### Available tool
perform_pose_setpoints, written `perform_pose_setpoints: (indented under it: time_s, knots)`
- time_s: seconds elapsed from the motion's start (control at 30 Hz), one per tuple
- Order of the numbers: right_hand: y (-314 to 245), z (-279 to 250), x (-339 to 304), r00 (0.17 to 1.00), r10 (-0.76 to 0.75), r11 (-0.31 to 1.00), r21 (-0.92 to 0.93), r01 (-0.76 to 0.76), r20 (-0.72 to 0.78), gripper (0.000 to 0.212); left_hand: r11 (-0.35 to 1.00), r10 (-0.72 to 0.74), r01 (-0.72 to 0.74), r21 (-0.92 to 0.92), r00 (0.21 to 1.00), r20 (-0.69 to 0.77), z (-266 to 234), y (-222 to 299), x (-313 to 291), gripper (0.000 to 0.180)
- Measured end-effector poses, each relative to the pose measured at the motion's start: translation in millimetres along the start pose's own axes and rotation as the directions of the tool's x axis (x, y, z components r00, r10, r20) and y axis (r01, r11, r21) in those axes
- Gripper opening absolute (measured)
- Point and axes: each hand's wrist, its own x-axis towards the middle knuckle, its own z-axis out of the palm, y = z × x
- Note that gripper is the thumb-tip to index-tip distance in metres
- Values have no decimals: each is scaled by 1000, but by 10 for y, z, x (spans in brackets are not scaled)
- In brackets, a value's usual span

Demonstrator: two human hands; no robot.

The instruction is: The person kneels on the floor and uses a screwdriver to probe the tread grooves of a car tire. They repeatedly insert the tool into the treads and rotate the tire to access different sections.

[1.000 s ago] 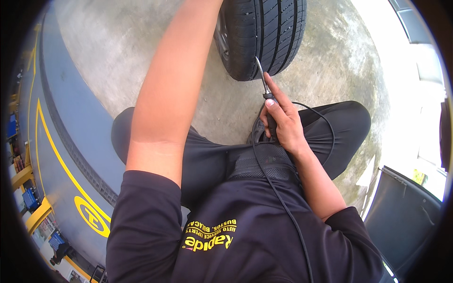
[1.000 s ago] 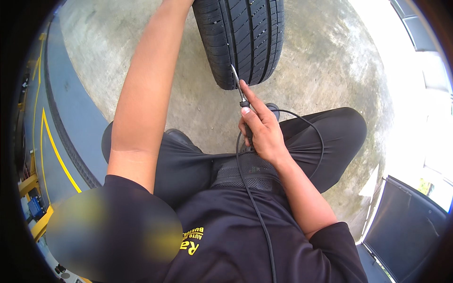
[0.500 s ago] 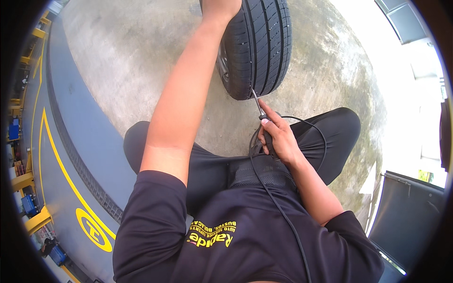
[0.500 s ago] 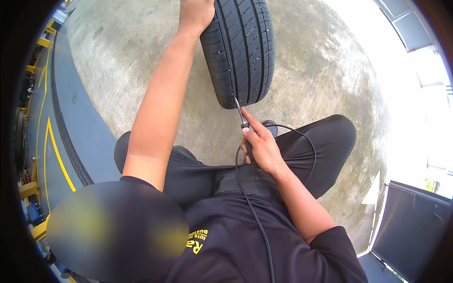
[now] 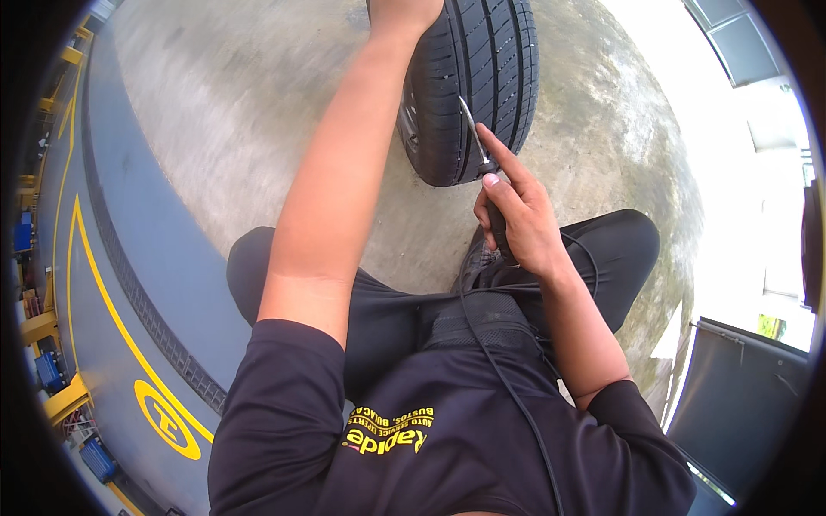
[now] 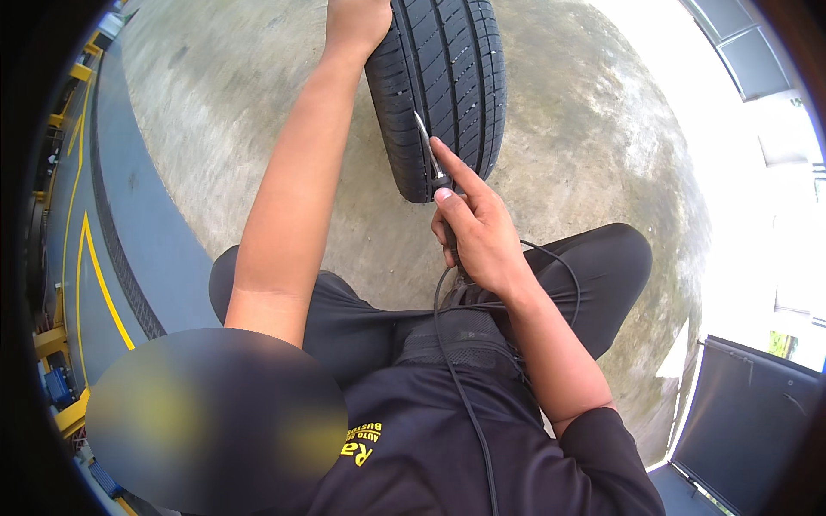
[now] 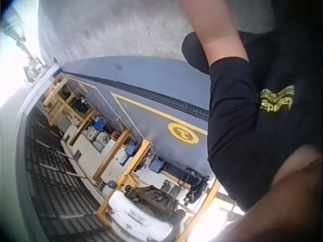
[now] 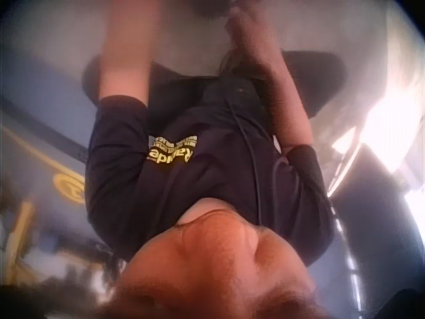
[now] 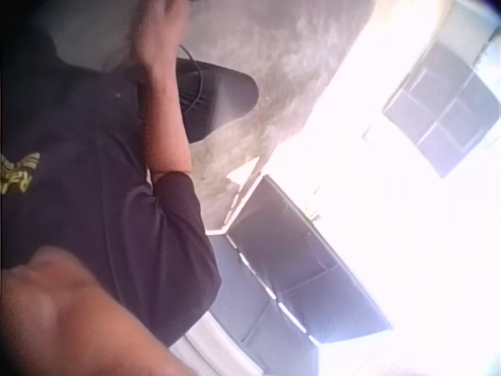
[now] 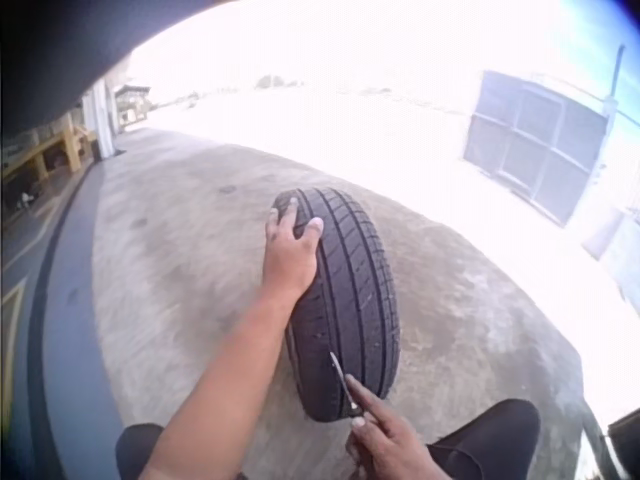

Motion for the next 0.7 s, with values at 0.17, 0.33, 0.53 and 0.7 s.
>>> perform_pose_setpoints:
  time_s: [0.17, 0.33, 0.53, 0.7]
  knots:
    - [97, -20, -36, 999, 47, 999, -3, -47, -14, 59, 1000, -21, 21, -15, 1000, -1, -37, 106, -29, 72]
    - [312, -30, -162, 993, 119, 992, 45, -118, -3, 58, 1000, -13, 12, -28, 1000, -12, -18, 76, -27, 72]
    - [580, -148, -300, 972, 233, 972, 17, -233, 15, 58, 999, -23, 23, -27, 1000, -5, -13, 62, 7, 73]
    - [370, -71, -226, 991, 136, 991, 11, -136, 13, 58, 998, -30, 29, -52, 999, -23, -48, -22, 30, 73]
